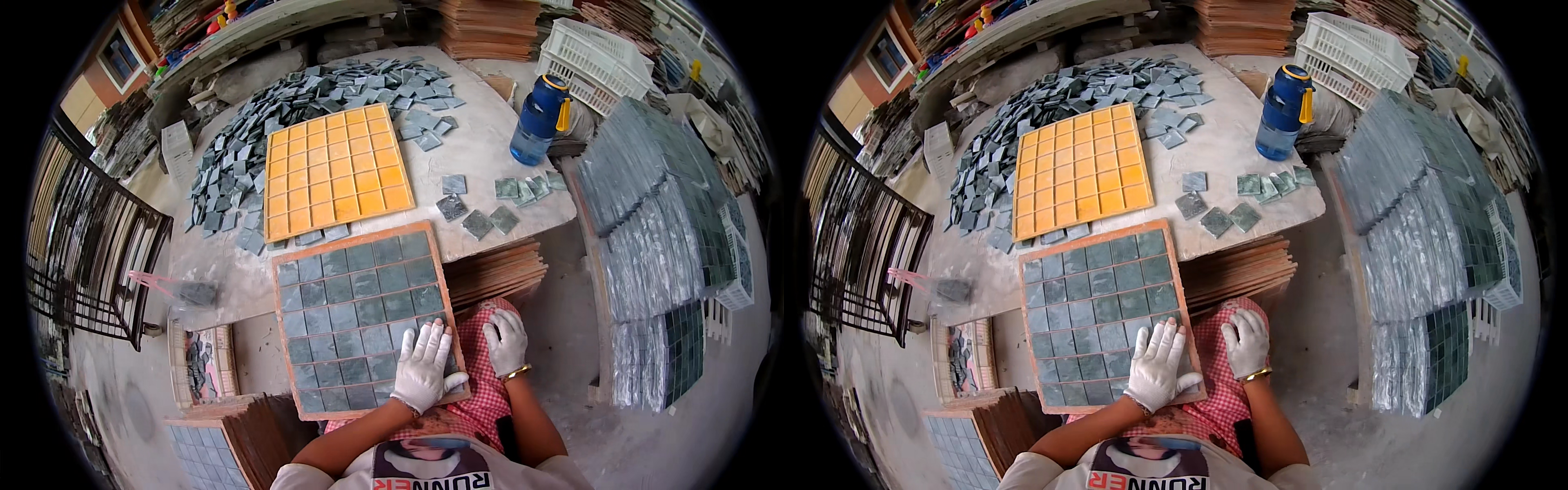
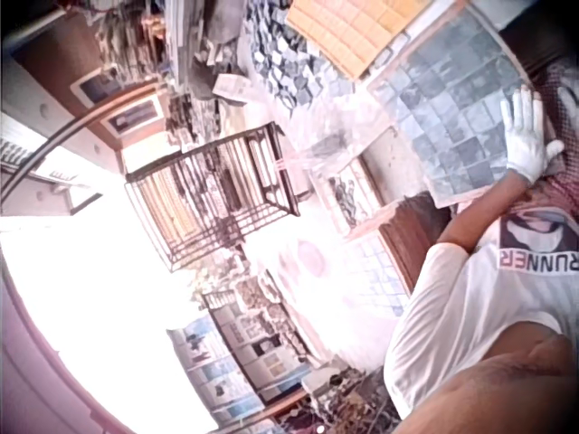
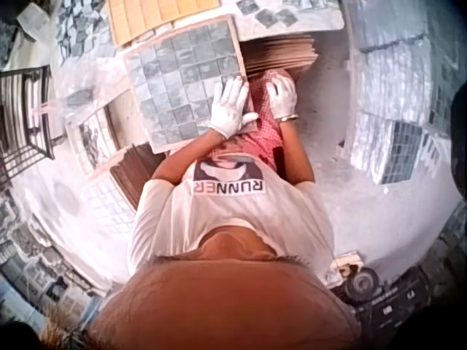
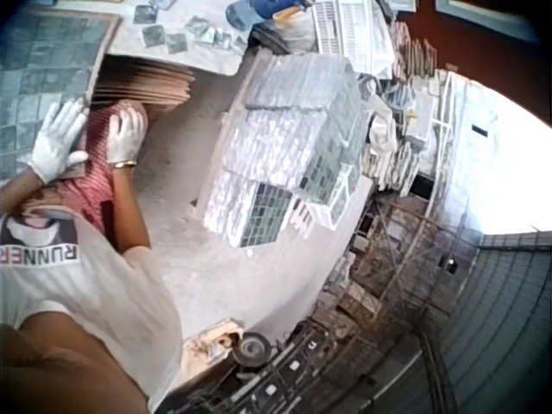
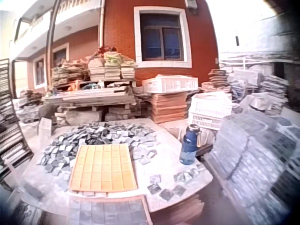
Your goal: The person places small green tiles one by one into a yellow grid frame, filling the grid to form a complete tile sheet. The person then flips the frame to reveal the assembled tile sheet and places it on a stack of finished sheets.
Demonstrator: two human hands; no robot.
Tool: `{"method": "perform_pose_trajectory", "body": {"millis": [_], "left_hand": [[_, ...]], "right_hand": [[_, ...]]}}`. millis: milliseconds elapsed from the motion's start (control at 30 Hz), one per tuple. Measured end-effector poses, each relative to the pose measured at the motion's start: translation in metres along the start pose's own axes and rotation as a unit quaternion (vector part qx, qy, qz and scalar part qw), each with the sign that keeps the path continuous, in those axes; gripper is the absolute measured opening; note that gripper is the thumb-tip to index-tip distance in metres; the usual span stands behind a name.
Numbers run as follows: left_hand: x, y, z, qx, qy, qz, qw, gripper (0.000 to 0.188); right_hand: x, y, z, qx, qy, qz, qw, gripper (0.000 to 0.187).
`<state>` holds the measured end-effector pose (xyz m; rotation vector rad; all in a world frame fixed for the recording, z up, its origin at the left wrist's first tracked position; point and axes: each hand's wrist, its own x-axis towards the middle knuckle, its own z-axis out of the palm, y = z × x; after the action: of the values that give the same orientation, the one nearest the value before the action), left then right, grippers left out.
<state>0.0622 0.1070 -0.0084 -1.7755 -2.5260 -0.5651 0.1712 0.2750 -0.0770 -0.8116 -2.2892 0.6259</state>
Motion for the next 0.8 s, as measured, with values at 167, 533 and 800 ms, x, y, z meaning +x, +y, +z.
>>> {"method": "perform_pose_trajectory", "body": {"millis": [167,533,800], "left_hand": [[-0.028,-0.019,-0.009,0.014,-0.021,-0.03,0.999,0.088],[-0.048,-0.025,-0.016,0.028,-0.069,-0.003,0.997,0.086],[-0.045,-0.033,-0.026,-0.064,-0.084,0.015,0.994,0.072]], "right_hand": [[0.001,0.0,0.002,-0.009,-0.015,0.01,1.0,0.025],[0.0,-0.004,0.003,-0.001,0.004,0.012,1.0,0.027],[-0.002,0.0,0.002,0.005,0.005,0.006,1.0,0.028]]}}
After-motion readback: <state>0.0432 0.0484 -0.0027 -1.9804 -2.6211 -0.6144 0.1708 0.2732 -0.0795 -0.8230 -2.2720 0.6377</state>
